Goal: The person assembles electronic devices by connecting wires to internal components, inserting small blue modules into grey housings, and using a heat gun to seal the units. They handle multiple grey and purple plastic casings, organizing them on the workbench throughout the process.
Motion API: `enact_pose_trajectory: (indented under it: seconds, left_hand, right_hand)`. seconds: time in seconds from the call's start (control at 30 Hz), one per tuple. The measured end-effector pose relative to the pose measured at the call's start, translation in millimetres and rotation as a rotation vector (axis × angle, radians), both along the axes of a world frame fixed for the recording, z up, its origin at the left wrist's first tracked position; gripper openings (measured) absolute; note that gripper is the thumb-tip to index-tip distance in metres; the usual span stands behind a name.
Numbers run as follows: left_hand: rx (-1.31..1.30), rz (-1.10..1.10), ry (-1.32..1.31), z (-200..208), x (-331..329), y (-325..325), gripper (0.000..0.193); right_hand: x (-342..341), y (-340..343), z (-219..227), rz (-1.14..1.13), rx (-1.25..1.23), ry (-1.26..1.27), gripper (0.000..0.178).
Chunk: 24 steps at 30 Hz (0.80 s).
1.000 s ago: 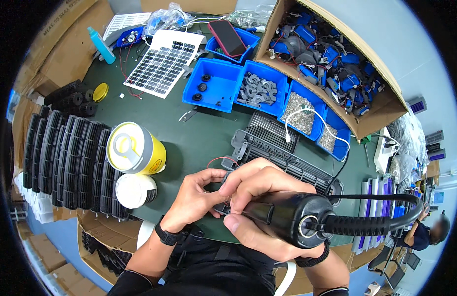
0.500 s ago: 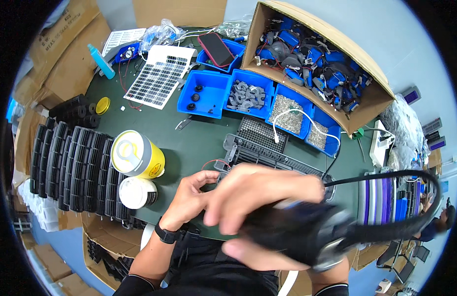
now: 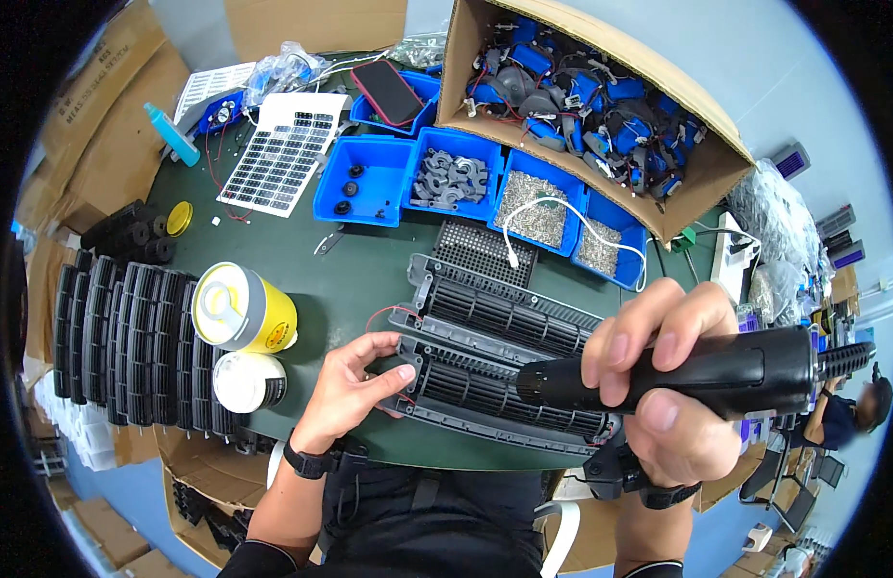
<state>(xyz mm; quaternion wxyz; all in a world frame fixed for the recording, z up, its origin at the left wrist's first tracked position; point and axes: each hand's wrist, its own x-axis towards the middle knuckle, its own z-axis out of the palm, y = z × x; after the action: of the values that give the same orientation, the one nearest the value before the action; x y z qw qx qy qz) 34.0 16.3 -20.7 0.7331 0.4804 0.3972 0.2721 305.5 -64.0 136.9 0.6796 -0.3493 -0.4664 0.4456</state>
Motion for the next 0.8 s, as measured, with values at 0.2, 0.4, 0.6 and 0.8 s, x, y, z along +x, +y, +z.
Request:
enact_pose_trajectory:
  seconds: [0.2, 0.4, 0.6, 0.8]
  left_hand:
    - [-0.036, 0.016, 0.008, 5, 3, 2, 0.043]
    - [-0.086, 0.037, 0.006, 7, 3, 3, 0.046]
    - [-0.039, 0.018, -0.002, 5, 1, 5, 0.048]
    - [0.022, 0.006, 0.023, -3, -1, 6, 0.050]
  right_hand:
    - [-40, 13, -20, 0.150, -0.001, 0.030, 0.031]
    - [-71, 31, -36, 0.237, -0.067, -0.120, 0.026]
    - [-81, 37, -41, 0.229, -0.133, -0.171, 0.025]
    - [-94, 43, -28, 0.281, -0.120, -0.441, 0.024]
